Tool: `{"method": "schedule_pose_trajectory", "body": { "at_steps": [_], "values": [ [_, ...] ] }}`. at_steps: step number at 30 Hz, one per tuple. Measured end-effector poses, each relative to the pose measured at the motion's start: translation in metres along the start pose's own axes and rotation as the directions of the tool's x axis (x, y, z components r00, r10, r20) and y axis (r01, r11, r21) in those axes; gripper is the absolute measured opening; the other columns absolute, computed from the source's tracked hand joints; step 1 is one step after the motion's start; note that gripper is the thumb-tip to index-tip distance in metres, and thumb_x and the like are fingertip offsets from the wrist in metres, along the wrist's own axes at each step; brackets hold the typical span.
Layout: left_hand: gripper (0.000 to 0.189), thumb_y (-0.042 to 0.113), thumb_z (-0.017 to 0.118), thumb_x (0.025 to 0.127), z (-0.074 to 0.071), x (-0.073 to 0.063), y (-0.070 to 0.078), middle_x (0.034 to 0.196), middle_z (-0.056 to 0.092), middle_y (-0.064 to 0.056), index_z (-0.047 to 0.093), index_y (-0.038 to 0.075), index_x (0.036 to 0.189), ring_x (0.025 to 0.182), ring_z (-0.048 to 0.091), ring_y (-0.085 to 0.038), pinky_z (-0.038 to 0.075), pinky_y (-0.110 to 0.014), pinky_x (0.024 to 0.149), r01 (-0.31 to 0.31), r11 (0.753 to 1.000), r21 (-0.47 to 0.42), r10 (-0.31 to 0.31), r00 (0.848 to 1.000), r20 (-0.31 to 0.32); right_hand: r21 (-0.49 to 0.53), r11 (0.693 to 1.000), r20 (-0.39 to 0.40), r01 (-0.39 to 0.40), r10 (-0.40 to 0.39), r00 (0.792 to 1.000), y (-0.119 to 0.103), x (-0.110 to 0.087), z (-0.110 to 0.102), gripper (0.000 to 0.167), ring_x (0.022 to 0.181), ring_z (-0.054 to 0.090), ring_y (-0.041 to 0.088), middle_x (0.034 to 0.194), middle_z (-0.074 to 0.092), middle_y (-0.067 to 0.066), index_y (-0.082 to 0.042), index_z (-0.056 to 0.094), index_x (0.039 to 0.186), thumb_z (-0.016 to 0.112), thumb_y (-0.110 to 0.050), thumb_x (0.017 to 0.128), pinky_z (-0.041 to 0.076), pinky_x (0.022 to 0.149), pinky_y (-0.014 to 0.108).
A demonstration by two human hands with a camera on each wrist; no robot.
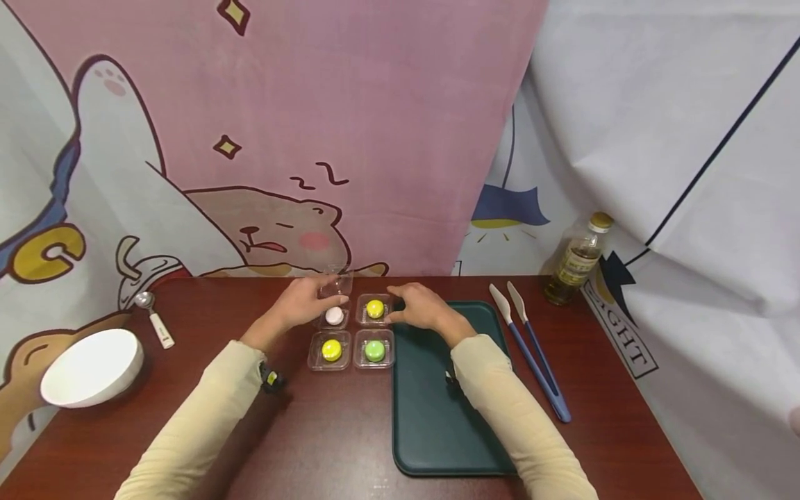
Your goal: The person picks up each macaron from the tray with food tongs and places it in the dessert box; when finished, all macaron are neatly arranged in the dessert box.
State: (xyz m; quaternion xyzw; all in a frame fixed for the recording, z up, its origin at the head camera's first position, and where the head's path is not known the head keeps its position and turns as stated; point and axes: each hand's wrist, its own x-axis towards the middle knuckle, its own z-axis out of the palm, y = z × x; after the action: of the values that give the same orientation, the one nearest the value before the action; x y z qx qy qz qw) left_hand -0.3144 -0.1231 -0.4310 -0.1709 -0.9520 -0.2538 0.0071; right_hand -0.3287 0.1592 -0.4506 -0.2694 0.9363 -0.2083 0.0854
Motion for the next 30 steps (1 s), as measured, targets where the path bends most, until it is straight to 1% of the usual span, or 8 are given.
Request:
{"method": "schedule_pose_trajectory", "body": {
  "at_steps": [2,5,9,14,19,23,27,30],
  "values": [
    [0.065,0.048,0.064,0.097,-0.010,-0.004,-0.012,0.135,0.065,-0.019,0.055,0.005,0.145,0.118,0.065,-0.037,0.050,-0.053,0.103,0.034,0.999,-0.017,-0.035,0.998,-0.054,0.000,1.000,-0.031,0.021,-0.021,0.999,-0.004,0.001,-0.001,0.077,0.145,0.045,0.033,0.154,0.051,0.012,-0.008,0.045,0.153,0.076,-0.041,0.091,0.037,0.119,0.053],
    [0.061,0.045,0.059,0.100,-0.020,-0.008,-0.031,0.135,0.065,-0.021,0.056,0.003,0.144,0.124,0.061,-0.041,0.046,-0.055,0.108,0.113,0.992,-0.058,-0.119,0.986,-0.117,-0.020,0.999,-0.064,0.041,-0.042,0.997,-0.014,0.005,-0.002,0.074,0.143,0.046,0.033,0.152,0.053,0.012,-0.008,0.048,0.151,0.076,-0.041,0.091,0.037,0.119,0.052],
    [0.059,0.043,0.054,0.104,-0.025,-0.009,-0.049,0.145,0.058,-0.020,0.053,0.001,0.146,0.136,0.051,-0.042,0.043,-0.056,0.112,0.239,0.959,-0.155,-0.258,0.959,-0.116,-0.090,0.994,-0.055,0.068,-0.073,0.996,-0.033,0.015,0.000,0.071,0.142,0.048,0.033,0.148,0.057,0.012,-0.008,0.053,0.147,0.075,-0.045,0.090,0.037,0.119,0.051],
    [0.059,0.043,0.050,0.105,-0.019,-0.002,-0.063,0.156,0.046,-0.019,0.050,0.003,0.149,0.145,0.039,-0.042,0.037,-0.056,0.117,0.370,0.887,-0.276,-0.392,0.919,-0.027,-0.179,0.978,-0.032,0.108,-0.116,0.993,-0.056,0.031,0.008,0.067,0.141,0.049,0.032,0.141,0.064,0.009,-0.008,0.060,0.142,0.075,-0.047,0.089,0.035,0.121,0.049],
    [0.055,0.040,0.050,0.106,-0.010,0.006,-0.069,0.140,0.060,-0.021,0.053,0.004,0.147,0.126,0.058,-0.033,0.050,-0.044,0.105,0.442,0.779,-0.446,-0.465,0.883,0.062,-0.262,0.956,-0.006,0.128,-0.134,0.991,-0.067,0.044,0.015,0.067,0.137,0.053,0.031,0.136,0.067,0.008,-0.008,0.063,0.139,0.076,-0.050,0.087,0.037,0.120,0.045],
    [0.051,0.034,0.052,0.106,-0.006,0.011,-0.068,0.132,0.064,-0.022,0.056,0.001,0.143,0.116,0.062,-0.026,0.055,-0.034,0.097,0.452,0.708,-0.543,-0.490,0.868,0.084,-0.298,0.947,0.017,0.120,-0.120,0.993,-0.072,0.052,0.018,0.063,0.134,0.056,0.028,0.131,0.070,0.006,-0.010,0.068,0.132,0.077,-0.052,0.086,0.037,0.120,0.043],
    [0.049,0.032,0.053,0.105,-0.004,0.015,-0.064,0.134,0.064,-0.022,0.057,0.001,0.142,0.120,0.063,-0.028,0.055,-0.036,0.101,0.451,0.695,-0.561,-0.493,0.866,0.086,-0.327,0.935,0.029,0.135,-0.133,0.991,-0.075,0.056,0.020,0.058,0.126,0.060,0.028,0.123,0.073,0.007,-0.012,0.072,0.124,0.078,-0.053,0.084,0.042,0.115,0.043],
    [0.048,0.031,0.053,0.105,-0.003,0.018,-0.060,0.131,0.065,-0.023,0.058,0.000,0.141,0.118,0.063,-0.029,0.055,-0.038,0.100,0.452,0.715,-0.533,-0.488,0.869,0.083,-0.356,0.924,0.027,0.139,-0.138,0.990,-0.076,0.058,0.023,0.057,0.122,0.063,0.028,0.120,0.074,0.007,-0.013,0.072,0.123,0.079,-0.054,0.083,0.046,0.110,0.043]
  ]
}}
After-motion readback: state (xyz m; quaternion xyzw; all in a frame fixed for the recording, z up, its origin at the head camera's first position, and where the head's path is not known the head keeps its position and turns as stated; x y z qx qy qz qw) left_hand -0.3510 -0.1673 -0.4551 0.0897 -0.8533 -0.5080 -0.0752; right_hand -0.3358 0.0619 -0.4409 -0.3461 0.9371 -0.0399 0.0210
